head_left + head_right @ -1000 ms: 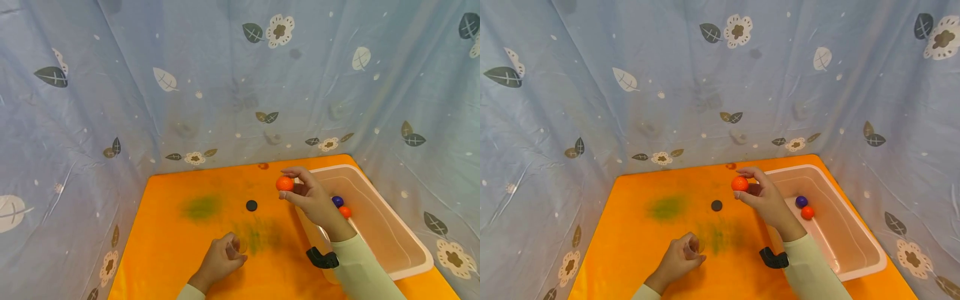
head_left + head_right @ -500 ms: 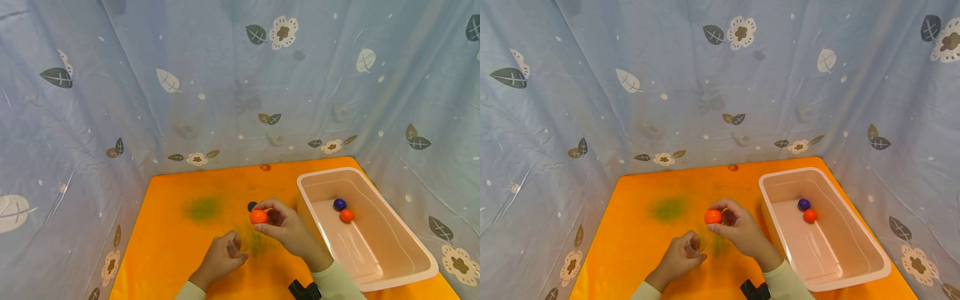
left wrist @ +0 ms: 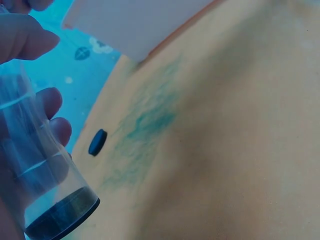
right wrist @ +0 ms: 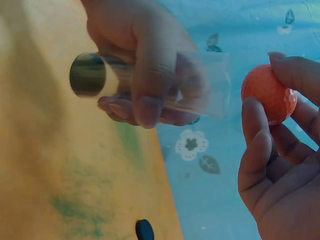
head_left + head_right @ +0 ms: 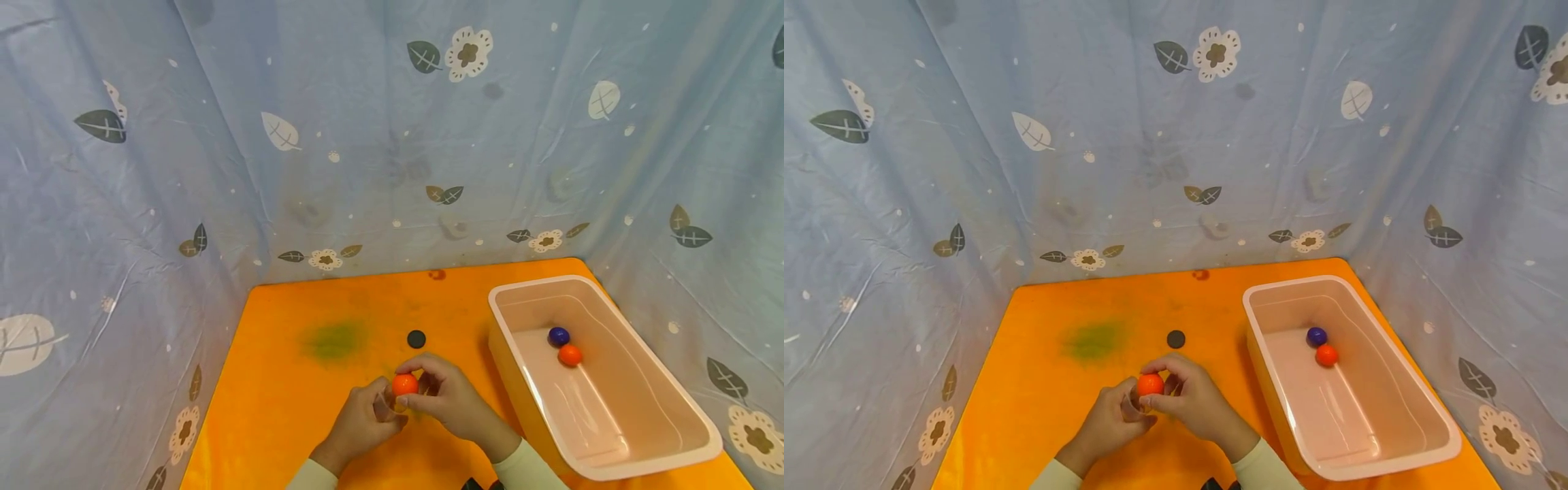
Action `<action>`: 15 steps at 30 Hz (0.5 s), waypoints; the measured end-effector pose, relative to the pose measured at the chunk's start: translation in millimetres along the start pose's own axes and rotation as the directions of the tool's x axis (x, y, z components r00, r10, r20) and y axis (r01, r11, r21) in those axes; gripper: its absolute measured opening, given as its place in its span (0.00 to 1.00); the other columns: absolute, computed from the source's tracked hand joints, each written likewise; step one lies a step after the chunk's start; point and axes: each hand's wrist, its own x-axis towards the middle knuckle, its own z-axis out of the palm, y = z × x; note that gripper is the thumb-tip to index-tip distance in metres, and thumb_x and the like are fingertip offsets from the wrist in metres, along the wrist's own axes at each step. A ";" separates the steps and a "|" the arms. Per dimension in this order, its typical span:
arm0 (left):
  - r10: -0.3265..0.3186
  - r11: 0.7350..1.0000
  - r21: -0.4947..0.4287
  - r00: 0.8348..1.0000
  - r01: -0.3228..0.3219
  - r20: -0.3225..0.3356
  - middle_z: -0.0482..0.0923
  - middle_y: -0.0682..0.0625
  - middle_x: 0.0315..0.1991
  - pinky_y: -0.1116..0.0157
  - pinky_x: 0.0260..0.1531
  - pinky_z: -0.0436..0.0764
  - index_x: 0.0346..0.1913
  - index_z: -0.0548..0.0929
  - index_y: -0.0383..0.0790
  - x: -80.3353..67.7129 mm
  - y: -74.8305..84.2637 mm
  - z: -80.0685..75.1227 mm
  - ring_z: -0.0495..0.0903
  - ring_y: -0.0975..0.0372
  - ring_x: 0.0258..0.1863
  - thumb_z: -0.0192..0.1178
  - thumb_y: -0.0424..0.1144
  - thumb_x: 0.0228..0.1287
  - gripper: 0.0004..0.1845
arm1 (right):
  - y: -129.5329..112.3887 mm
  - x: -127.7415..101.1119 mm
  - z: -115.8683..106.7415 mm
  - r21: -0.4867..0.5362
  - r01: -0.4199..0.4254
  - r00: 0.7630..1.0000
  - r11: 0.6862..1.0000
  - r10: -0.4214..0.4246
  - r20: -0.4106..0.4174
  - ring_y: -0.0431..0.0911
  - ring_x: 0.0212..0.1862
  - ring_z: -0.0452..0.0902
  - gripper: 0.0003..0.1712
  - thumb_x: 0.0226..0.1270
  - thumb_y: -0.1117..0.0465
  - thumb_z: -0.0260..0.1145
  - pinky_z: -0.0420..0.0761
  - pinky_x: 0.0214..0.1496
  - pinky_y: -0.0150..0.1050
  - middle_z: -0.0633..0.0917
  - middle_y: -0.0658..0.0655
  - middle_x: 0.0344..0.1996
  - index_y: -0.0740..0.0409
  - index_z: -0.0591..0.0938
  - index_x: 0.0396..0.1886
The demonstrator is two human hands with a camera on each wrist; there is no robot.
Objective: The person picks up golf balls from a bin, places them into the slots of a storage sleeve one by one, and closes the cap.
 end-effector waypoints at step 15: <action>0.002 0.998 0.059 1.000 -0.002 0.004 0.69 0.66 0.19 0.74 0.18 0.67 0.40 0.78 0.54 -0.6 5.2 -0.2 0.65 0.75 0.16 0.77 0.31 0.62 0.18 | 3.4 -5.2 8.0 -0.066 -0.018 0.999 0.998 0.020 0.043 0.43 0.34 0.78 0.20 0.71 0.63 0.80 0.81 0.36 0.35 0.84 0.56 0.48 0.55 0.85 0.59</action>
